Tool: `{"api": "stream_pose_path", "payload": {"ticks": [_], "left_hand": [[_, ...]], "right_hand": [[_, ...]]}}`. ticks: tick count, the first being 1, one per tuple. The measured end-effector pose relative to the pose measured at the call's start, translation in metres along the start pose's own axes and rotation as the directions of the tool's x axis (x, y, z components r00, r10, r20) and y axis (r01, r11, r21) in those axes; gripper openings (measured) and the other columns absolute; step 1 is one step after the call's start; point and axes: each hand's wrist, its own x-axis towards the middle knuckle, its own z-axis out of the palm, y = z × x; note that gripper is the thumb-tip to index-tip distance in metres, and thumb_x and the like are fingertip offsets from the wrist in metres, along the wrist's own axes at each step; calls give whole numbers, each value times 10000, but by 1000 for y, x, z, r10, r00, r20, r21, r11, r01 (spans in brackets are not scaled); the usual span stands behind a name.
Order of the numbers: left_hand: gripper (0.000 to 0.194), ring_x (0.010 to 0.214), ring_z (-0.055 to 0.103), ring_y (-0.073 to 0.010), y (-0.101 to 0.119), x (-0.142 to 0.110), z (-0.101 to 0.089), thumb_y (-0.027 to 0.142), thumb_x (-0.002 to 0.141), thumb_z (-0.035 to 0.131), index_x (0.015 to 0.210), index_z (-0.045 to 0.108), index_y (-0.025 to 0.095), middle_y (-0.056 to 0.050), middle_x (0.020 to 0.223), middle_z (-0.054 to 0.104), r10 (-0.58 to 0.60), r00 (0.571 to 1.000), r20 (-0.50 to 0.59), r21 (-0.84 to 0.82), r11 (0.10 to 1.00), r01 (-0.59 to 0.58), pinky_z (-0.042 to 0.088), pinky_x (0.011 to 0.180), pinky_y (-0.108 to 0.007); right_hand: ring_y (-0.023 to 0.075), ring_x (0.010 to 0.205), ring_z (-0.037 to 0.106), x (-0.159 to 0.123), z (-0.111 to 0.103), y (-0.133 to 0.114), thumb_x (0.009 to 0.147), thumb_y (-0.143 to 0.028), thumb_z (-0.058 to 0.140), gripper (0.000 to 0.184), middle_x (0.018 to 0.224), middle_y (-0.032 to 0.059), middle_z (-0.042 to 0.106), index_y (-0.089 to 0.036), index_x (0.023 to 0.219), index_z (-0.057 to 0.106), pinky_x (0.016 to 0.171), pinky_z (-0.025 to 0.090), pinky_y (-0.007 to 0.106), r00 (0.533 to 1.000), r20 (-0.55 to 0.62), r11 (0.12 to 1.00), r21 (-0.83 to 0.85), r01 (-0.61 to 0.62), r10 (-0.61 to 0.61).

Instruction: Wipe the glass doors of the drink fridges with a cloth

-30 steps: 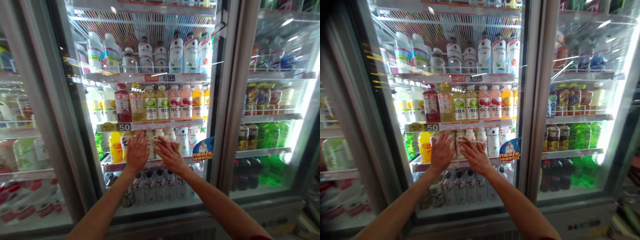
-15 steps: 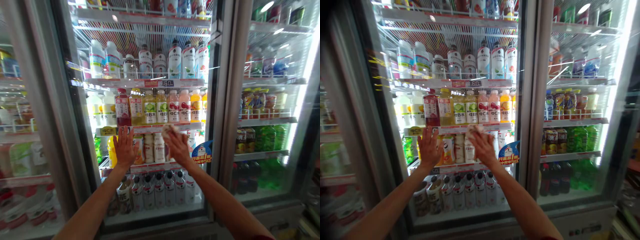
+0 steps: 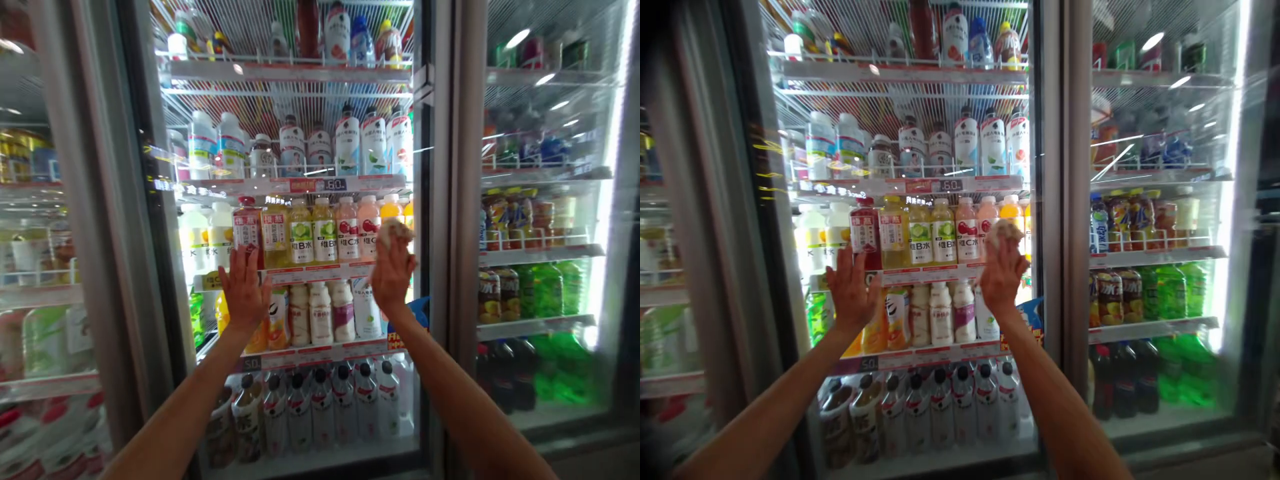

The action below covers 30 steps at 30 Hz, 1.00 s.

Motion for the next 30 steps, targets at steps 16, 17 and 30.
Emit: {"api": "stream_pose_path", "payload": {"ticks": [16,17,30], "left_hand": [[505,1358,208,-237,-23,38,-11,320,862,401,1347,355,188,-116,1445,285,66,997,-32,27,998,-65,136,1106,-474],[505,1361,198,-235,-25,47,-12,320,863,399,1347,354,181,-119,1445,283,62,997,-52,22,998,-61,135,1107,-471],[539,1365,181,-227,-14,63,2,295,861,395,1377,299,171,-118,1452,262,127,991,-39,59,990,-125,120,1113,-461]], "right_hand": [[312,1357,224,69,11,0,879,-201,360,506,1435,126,337,-209,1383,319,1022,248,564,966,-221,990,62,-126,137],[315,1358,220,73,14,-12,875,-199,362,510,1437,125,335,-207,1384,319,1023,248,565,974,-202,993,81,-83,98],[324,1353,211,142,21,-16,862,-256,355,514,1431,149,336,-159,1367,353,1024,228,572,962,-205,983,54,-173,181]]}}
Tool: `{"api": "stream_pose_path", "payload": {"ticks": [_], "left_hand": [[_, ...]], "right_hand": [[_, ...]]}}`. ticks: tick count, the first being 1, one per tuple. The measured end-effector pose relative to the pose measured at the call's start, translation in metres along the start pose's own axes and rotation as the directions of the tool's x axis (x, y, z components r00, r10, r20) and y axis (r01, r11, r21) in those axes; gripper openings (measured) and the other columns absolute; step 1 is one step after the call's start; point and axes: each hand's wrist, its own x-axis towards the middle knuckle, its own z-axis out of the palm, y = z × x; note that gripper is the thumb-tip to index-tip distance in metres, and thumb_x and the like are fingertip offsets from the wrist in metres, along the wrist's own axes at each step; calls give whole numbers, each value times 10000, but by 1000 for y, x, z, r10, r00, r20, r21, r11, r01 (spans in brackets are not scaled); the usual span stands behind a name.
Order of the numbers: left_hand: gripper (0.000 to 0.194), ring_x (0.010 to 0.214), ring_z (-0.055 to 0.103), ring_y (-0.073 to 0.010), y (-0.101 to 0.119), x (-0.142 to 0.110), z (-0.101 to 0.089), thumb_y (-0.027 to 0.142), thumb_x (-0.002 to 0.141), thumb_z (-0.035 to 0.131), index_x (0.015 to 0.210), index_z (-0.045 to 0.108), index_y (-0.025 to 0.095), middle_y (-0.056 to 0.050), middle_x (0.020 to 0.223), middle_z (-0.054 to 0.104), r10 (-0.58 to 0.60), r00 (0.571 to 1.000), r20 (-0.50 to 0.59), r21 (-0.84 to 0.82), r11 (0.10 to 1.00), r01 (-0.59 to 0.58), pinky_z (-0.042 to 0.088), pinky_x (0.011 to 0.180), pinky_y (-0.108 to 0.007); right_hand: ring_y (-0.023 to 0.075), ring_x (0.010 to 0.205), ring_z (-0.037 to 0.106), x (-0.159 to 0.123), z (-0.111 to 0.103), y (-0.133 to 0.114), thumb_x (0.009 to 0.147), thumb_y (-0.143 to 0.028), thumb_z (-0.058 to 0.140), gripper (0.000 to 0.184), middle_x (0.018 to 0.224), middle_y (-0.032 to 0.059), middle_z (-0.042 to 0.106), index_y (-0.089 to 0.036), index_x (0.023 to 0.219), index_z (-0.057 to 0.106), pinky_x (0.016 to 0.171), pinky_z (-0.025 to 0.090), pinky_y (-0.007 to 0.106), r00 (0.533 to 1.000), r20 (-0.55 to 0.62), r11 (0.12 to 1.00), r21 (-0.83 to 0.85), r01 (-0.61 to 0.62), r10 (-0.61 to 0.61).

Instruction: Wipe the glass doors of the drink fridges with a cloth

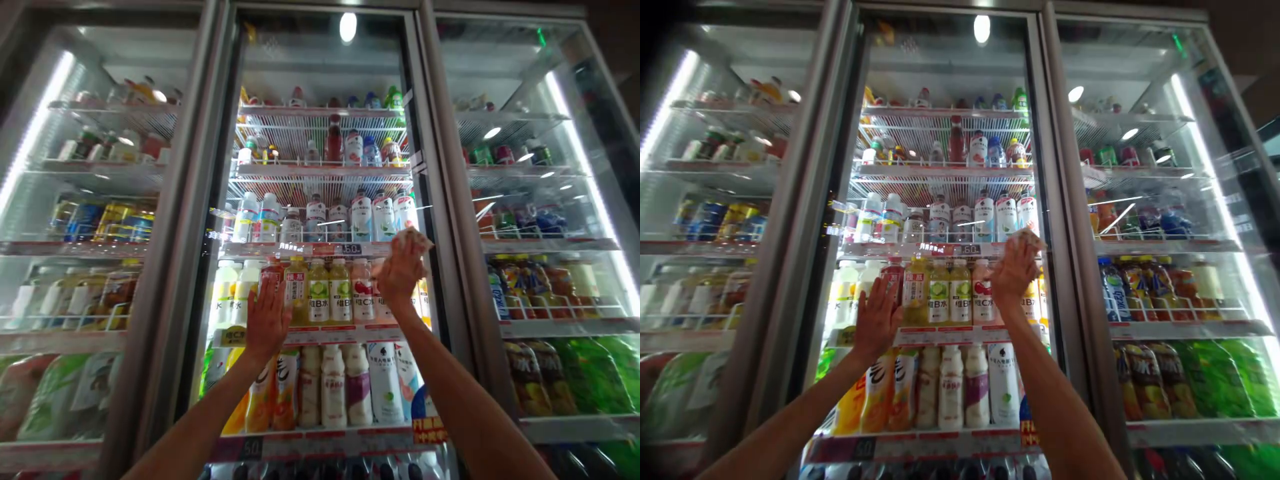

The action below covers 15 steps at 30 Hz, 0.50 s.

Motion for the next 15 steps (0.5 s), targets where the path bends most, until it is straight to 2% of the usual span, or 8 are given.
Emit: {"api": "stream_pose_path", "payload": {"ticks": [2,4,6,7,8,10,12,15], "left_hand": [[529,1362,193,-228,-2,2,1,304,864,394,1369,314,169,-122,1441,288,15,1000,-11,6,1000,-15,121,1112,-460],[512,1357,212,-228,-9,10,0,323,873,376,1357,336,162,-127,1428,317,0,1000,-24,10,1000,1,124,1112,-460],[505,1356,214,-234,-24,21,-4,346,883,348,1349,346,153,-134,1428,316,-69,997,-48,16,997,69,141,1108,-466],[509,1358,206,-241,-34,28,-7,359,885,339,1349,344,150,-138,1433,303,-116,992,-57,23,993,117,153,1104,-474],[519,1360,197,-251,-46,34,-11,373,885,332,1352,339,146,-143,1439,288,-162,985,-65,31,986,164,163,1099,-485],[546,1361,186,-275,-71,43,-19,400,883,323,1359,323,133,-158,1445,267,-239,969,-63,55,969,242,178,1086,-515],[572,1355,193,-299,-91,47,-26,422,882,308,1363,313,113,-174,1443,261,-283,958,-46,75,955,286,191,1074,-541],[596,1351,191,-322,-107,46,-29,436,881,293,1366,305,90,-188,1447,239,-311,950,-15,78,947,312,207,1064,-555]], "right_hand": [[283,1370,175,-10,6,-35,854,-235,365,529,1450,105,316,-178,1379,328,1060,216,524,979,124,986,50,157,-162],[227,1378,166,-26,6,-64,857,-213,359,521,1466,42,299,-223,1377,325,1095,188,469,890,247,924,133,360,-382],[195,1372,184,-32,3,-68,868,-209,344,501,1463,-5,308,-273,1365,336,1103,178,450,807,297,860,179,478,-511],[204,1370,190,-26,1,-61,874,-216,337,493,1462,-5,310,-281,1362,339,1095,184,467,818,294,869,155,470,-495],[229,1369,190,-17,-1,-50,878,-226,331,487,1462,12,308,-273,1363,342,1080,194,498,868,270,908,100,406,-417],[293,1362,186,10,1,-30,882,-238,317,485,1465,78,291,-216,1366,346,1041,210,563,976,161,988,-24,151,-145],[327,1356,184,29,8,-30,876,-236,319,496,1463,123,276,-168,1367,343,1021,223,585,997,81,999,-52,-16,20],[297,1364,173,20,24,-78,865,-224,347,528,1471,96,263,-190,1389,293,1040,232,545,975,154,986,63,153,-161]]}}
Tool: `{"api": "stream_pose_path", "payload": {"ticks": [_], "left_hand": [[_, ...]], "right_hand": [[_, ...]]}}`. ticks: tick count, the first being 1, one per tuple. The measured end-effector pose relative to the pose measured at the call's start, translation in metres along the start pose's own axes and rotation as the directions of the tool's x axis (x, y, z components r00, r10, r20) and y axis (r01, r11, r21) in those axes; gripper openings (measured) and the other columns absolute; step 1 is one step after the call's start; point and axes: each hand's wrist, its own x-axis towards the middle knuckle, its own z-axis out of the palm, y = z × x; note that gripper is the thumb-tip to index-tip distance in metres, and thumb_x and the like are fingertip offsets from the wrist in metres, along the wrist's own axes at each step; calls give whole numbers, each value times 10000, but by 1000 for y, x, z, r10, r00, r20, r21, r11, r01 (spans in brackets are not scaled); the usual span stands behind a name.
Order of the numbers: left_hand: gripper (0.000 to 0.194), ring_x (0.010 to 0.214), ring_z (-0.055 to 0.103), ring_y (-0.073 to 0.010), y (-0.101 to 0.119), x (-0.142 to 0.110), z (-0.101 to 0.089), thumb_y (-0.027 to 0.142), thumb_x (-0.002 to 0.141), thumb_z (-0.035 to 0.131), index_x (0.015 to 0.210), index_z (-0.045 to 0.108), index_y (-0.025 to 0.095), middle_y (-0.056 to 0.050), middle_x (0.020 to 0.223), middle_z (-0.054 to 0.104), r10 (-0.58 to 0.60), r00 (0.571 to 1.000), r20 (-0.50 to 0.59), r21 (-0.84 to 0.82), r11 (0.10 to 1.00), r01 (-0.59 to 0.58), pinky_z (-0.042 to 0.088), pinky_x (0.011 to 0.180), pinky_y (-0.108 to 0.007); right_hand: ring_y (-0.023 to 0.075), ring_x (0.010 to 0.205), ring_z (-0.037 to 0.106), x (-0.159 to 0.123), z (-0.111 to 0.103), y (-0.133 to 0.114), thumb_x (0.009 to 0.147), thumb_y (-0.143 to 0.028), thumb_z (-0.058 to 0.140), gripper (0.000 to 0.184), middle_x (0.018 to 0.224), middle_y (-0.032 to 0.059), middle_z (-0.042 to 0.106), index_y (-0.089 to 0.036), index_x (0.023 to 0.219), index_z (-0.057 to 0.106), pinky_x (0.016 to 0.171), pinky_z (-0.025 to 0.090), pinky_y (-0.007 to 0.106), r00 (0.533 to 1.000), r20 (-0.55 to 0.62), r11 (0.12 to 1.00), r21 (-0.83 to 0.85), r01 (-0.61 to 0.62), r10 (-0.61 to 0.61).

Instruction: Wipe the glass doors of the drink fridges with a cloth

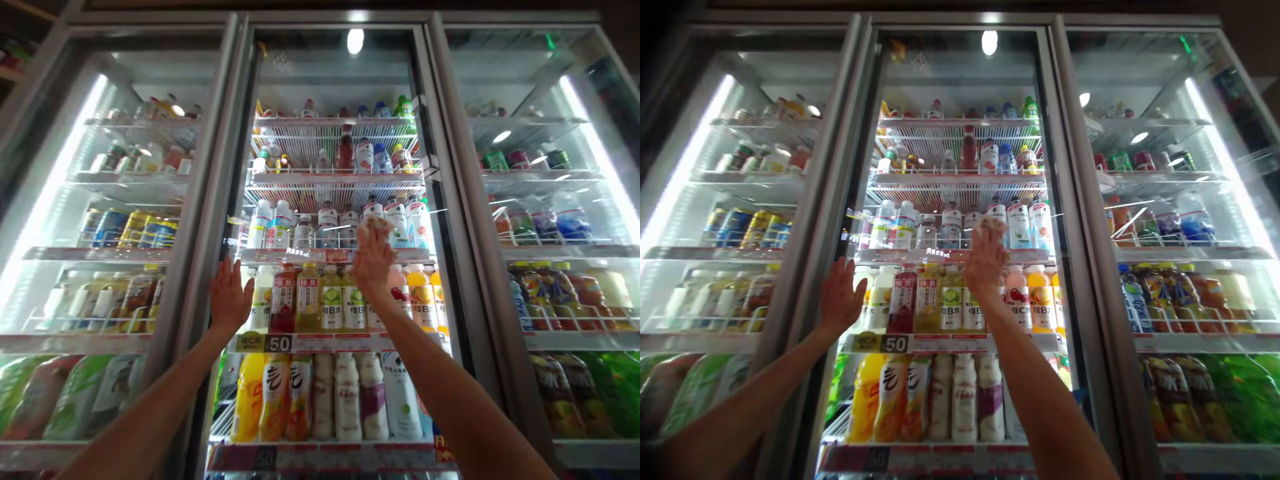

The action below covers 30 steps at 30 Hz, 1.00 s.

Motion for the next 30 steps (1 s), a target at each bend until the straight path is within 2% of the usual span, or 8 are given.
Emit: {"api": "stream_pose_path", "payload": {"ticks": [5,10,13,19,21,25,28,30], "left_hand": [[584,1347,218,-296,-14,-1,0,435,878,300,1369,306,118,-166,1446,260,18,1000,-4,-49,999,-18,219,1077,-530],[566,1353,221,-238,-32,4,-15,424,885,306,1356,320,112,-151,1438,284,72,995,-70,-149,985,-82,229,1114,-436],[534,1350,232,-215,-29,8,-25,396,898,305,1353,318,116,-147,1438,286,98,989,-114,-185,976,-118,233,1115,-428],[512,1346,237,-233,-22,13,-38,386,908,300,1334,344,106,-140,1443,278,86,982,-169,-212,970,-122,226,1116,-437],[515,1349,232,-237,-25,12,-40,399,904,301,1336,346,122,-131,1445,278,70,985,-158,-212,972,-103,223,1116,-443],[520,1354,221,-228,-25,9,-37,408,896,312,1347,333,151,-122,1449,273,67,988,-139,-219,971,-96,214,1118,-433],[520,1352,226,-223,-9,6,-27,412,894,310,1347,329,158,-122,1447,277,83,987,-135,-227,967,-112,214,1114,-423],[515,1352,225,-226,10,2,-17,411,894,307,1340,337,156,-128,1443,285,102,987,-123,-230,965,-128,217,1108,-428]], "right_hand": [[218,1367,183,-23,15,-64,848,-217,407,536,1463,16,304,-257,1373,311,1093,193,461,853,170,867,171,467,-493],[327,1360,158,40,20,-37,869,-221,342,479,1449,120,298,-182,1346,366,1030,162,623,999,-36,991,128,36,-31],[326,1359,158,47,37,-83,843,-154,366,513,1446,119,308,-162,1355,345,1037,189,604,992,46,976,189,111,-122],[195,1329,260,-47,50,-195,851,-232,442,470,1409,-14,400,-232,1316,376,1095,231,421,694,140,689,358,630,-707],[219,1328,259,-47,43,-174,821,-239,495,528,1424,3,378,-238,1331,357,1086,236,446,719,151,718,343,606,-678],[299,1368,149,6,21,-78,861,-179,354,519,1467,85,280,-210,1377,308,1044,188,590,968,126,966,171,194,-217],[309,1370,141,22,9,-38,876,-206,310,503,1470,96,263,-212,1378,316,1043,165,603,997,16,992,99,-76,75],[289,1376,132,1,5,-40,861,-200,347,525,1473,75,268,-227,1384,307,1063,157,566,997,64,995,94,25,-31]]}}
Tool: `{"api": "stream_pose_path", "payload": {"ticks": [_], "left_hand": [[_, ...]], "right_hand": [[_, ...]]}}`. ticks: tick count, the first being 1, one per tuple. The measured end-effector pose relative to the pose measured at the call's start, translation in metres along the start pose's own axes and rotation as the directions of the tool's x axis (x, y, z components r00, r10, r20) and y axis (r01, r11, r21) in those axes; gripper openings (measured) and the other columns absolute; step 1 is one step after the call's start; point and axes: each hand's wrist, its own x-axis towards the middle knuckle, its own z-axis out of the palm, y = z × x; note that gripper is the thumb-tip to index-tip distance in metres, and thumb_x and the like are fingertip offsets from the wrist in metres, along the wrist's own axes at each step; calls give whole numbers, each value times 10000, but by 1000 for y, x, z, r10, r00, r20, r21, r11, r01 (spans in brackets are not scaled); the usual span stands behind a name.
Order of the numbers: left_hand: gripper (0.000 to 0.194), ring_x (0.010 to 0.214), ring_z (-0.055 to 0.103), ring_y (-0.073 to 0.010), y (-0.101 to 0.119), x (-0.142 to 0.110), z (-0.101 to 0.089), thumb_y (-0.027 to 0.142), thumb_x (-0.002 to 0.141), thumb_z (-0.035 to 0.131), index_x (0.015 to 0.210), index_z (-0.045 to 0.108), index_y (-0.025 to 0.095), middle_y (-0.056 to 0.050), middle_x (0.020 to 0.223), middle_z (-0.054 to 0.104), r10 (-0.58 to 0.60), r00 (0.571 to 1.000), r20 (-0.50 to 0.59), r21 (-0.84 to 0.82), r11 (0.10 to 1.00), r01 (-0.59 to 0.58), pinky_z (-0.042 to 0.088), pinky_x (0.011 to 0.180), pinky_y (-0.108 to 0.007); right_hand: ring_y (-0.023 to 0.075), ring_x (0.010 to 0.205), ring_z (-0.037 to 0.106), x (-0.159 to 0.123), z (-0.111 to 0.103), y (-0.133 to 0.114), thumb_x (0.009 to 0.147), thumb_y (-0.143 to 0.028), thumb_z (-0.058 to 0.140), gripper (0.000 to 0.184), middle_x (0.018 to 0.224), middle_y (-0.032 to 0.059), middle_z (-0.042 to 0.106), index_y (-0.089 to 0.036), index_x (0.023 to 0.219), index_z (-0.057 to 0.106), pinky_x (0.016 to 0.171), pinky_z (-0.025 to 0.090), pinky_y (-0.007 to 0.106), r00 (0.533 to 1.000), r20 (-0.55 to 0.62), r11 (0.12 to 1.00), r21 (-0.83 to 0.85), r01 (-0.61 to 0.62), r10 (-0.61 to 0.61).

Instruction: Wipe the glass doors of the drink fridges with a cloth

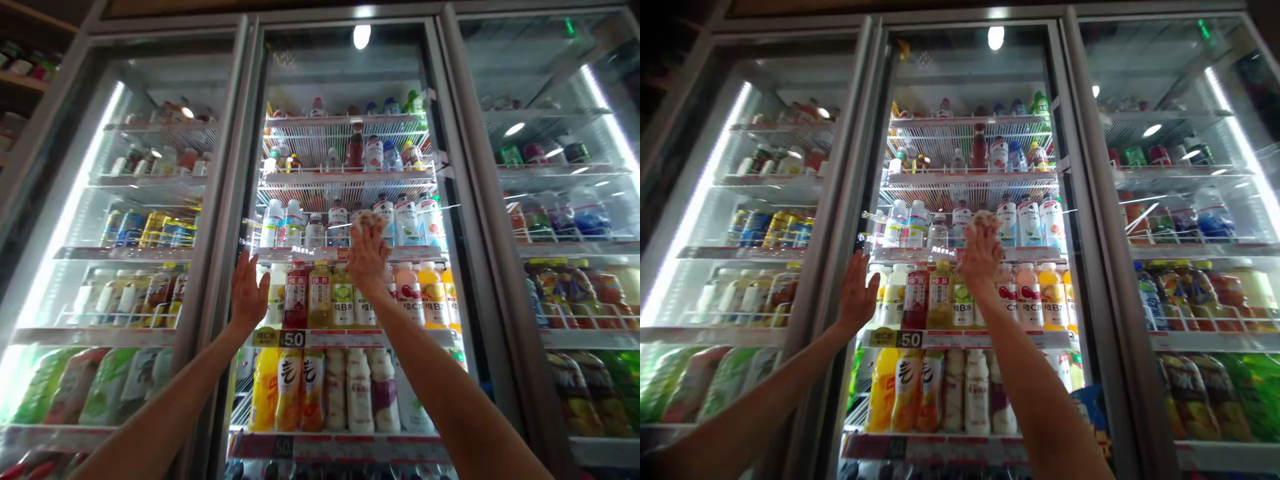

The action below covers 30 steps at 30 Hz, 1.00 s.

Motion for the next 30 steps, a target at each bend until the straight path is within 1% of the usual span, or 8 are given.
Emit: {"api": "stream_pose_path", "payload": {"ticks": [5,9,11,13,19,23,26,30], "left_hand": [[493,1360,203,-220,39,-16,28,376,895,322,1337,346,159,-128,1445,282,114,988,100,22,993,-116,195,1103,-450],[495,1367,183,-214,51,-26,35,351,882,355,1342,352,167,-114,1441,295,205,959,195,50,975,-219,161,1113,-447],[503,1367,181,-215,57,-31,40,342,879,355,1352,341,173,-108,1449,275,190,961,203,56,977,-205,157,1112,-452],[510,1368,178,-215,68,-37,47,338,876,354,1361,328,182,-99,1458,254,177,963,202,53,980,-191,139,1116,-457],[536,1367,179,-214,103,-62,61,322,861,403,1372,312,187,-97,1441,292,232,949,213,26,970,-243,93,1125,-442],[557,1365,182,-215,107,-69,60,315,864,412,1387,277,179,-111,1440,287,242,948,207,48,965,-257,108,1119,-444],[562,1360,197,-219,110,-75,61,311,859,422,1385,281,170,-122,1433,296,274,939,207,46,956,-289,103,1118,-447],[582,1356,209,-216,122,-91,62,304,856,418,1398,247,178,-111,1431,301,343,900,270,41,930,-366,87,1119,-440]], "right_hand": [[201,1380,158,-60,-8,0,805,-178,454,591,1461,-11,315,-301,1367,320,1101,149,454,793,262,832,93,546,-550],[265,1372,175,-31,-35,73,856,-205,378,539,1470,54,287,-252,1385,288,1049,202,536,972,83,970,-91,225,-218],[279,1369,184,-23,-44,99,880,-213,335,503,1464,68,294,-247,1381,300,1035,211,558,999,-25,991,-128,36,-39],[267,1370,188,-39,-47,103,877,-200,345,508,1455,49,315,-266,1379,302,1045,209,547,997,25,989,-126,81,-78],[200,1363,220,-114,-62,97,834,-139,409,547,1434,-22,365,-314,1349,348,1087,196,464,718,371,787,58,614,-588],[256,1362,220,-77,-70,139,871,-188,363,499,1439,65,350,-247,1366,331,1040,228,535,981,100,968,-173,183,-168],[263,1377,178,-81,-64,134,873,-203,364,510,1445,72,335,-241,1379,309,1042,230,537,997,16,981,-180,71,-70],[213,1383,172,-141,-62,111,858,-164,381,539,1437,10,359,-299,1375,309,1088,204,478,896,259,918,-71,391,-361]]}}
